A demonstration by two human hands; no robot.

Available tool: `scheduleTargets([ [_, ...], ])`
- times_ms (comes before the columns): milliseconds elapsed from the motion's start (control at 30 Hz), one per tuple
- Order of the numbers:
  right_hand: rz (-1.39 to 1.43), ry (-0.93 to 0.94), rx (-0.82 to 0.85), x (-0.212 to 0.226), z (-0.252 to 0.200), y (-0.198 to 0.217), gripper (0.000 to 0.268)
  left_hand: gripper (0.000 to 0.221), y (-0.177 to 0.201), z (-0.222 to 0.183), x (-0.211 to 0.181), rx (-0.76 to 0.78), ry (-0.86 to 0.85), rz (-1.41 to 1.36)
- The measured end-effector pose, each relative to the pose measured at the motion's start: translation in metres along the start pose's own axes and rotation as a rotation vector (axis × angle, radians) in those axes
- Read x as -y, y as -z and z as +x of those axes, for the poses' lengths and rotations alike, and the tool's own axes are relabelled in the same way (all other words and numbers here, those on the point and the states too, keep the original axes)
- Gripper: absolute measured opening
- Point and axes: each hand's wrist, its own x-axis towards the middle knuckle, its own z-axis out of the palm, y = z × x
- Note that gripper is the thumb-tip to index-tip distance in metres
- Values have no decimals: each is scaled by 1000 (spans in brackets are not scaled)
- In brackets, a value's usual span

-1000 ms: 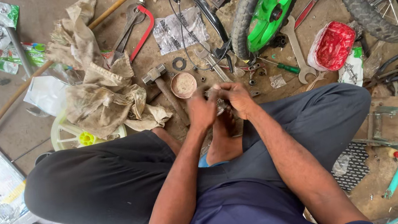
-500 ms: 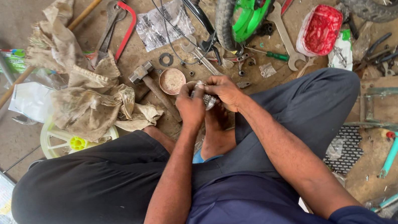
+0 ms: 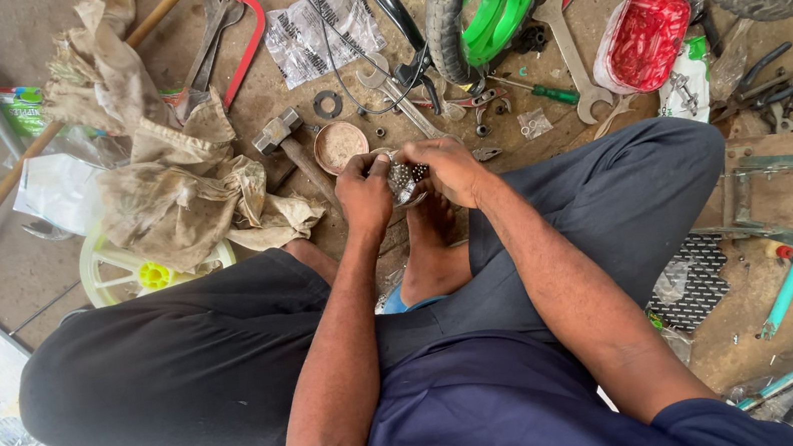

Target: The person disassembles a small bicycle wheel, applies grease to the axle area, wipes the hub and rim with a cloth, and reassembles the internal axle components.

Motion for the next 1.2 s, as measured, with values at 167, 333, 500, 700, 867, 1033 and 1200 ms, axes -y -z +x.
scheduleTargets([
  [167, -275, 75, -100, -31, 22, 18, 14, 28, -14, -11, 10, 30, -81, 61],
  [333, -379, 209, -193, -47, 38, 30, 11, 29, -22, -11, 17, 38, -132, 17],
  [500, -338, 121, -101, -27, 15, 12, 14, 28, -19, -6, 18, -34, -109, -16],
  [700, -308, 112, 4, -21, 9, 9, 9, 25, -12, 14, 32, -79, -196, 55],
  [867, -475, 15, -5, -19, 7, 10, 9, 28, -8, 120, 88, -428, -346, 549],
  [1033, -560, -43, -24, -15, 10, 12, 12, 26, -15, 165, 115, -147, -288, 455],
  [1200, -552, -74, 108, -16, 10, 20, 13, 31, -20, 156, 124, -239, -124, 82],
])
